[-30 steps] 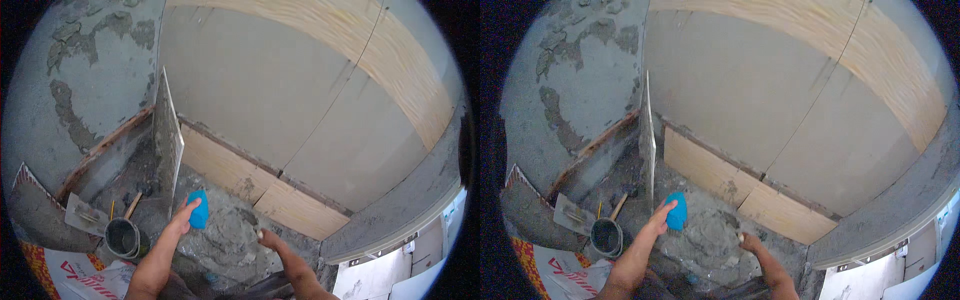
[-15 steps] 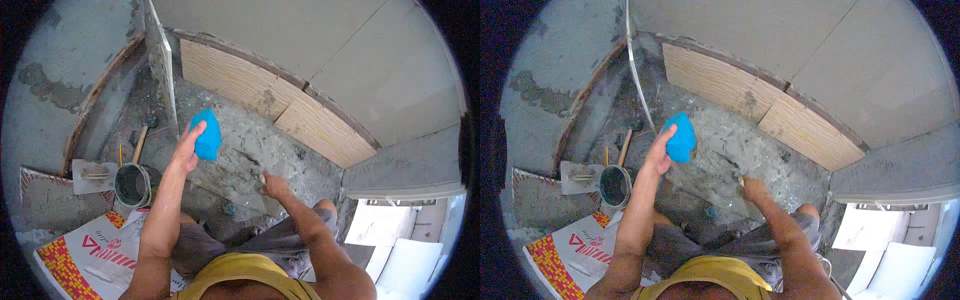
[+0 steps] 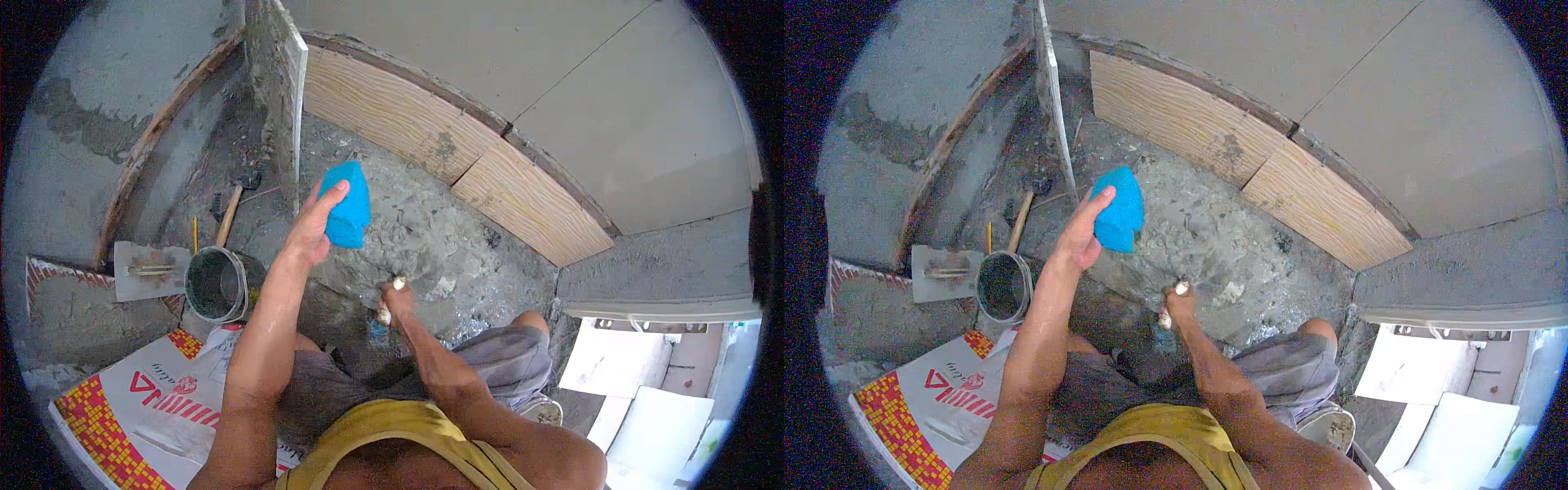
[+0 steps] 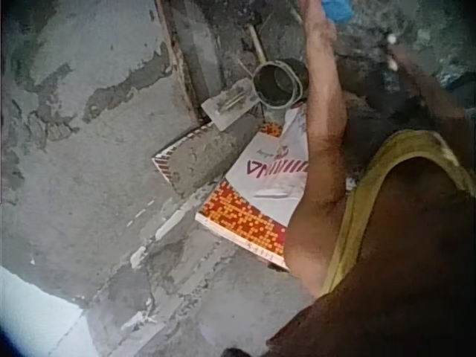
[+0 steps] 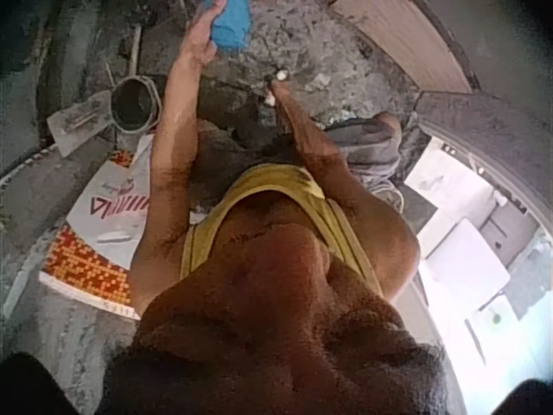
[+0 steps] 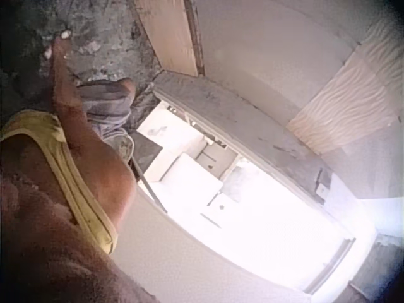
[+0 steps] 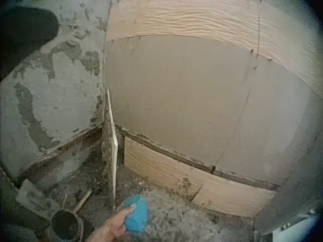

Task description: Applying mortar to the back of a porcelain tile and fixing it to a wall.

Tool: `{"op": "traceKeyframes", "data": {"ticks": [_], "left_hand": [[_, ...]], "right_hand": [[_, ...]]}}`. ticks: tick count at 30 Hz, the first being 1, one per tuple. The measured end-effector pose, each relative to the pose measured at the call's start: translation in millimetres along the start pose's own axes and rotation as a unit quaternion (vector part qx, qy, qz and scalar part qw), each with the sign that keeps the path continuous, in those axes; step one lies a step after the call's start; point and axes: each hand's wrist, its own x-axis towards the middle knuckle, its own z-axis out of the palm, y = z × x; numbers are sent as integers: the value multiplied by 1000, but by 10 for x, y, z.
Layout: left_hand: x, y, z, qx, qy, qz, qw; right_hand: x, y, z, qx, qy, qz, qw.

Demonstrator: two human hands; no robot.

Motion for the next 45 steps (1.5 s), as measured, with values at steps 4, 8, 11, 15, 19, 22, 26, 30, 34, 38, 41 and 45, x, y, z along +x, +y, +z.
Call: {"op": "traceKeyframes", "data": {"ticks": [4, 8, 11, 15, 19, 22, 26, 30, 34, 38, 41, 45], "left_hand": [[134, -30, 85, -10, -11, -1, 1000], [108, -47, -95, -5, 19, 4, 1000], [180, -16, 54, -3, 8, -8, 1000], [224, -59, 187, -7, 2, 2, 1000], [290, -239, 189, 14, 12, -9, 1000], [311, -272, 253, 18, -9, -31, 999], [181, -166, 229, 25, 12, -15, 1000], [162, -143, 195, 13, 8, -21, 1000], [191, -130, 164, 7, 2, -18, 1000], [255, -197, 97, 26, -31, -23, 999], [194, -203, 114, 27, -12, -36, 999], [116, -197, 103, 20, -14, -31, 999]], "right_hand": [[118, 186, -438, -470, 154, -317, 809], [-140, -617, -803, -673, -26, -142, 725], [-497, -696, -1128, -681, -25, -213, 700], [-734, -223, -1007, -644, -84, -243, 721], [-668, -13, -578, -664, -164, -174, 709], [-344, 149, -851, -652, -119, -174, 728], [-401, 11, -1115, -639, -75, -207, 737], [-730, -144, -1239, -622, -20, -137, 771], [-882, 88, -1377, -460, 79, -193, 863], [-402, 523, -1375, -339, 192, -77, 918], [-296, 636, -941, -98, 225, -4, 969], [-148, 460, -85, 57, 329, 65, 940]]}}
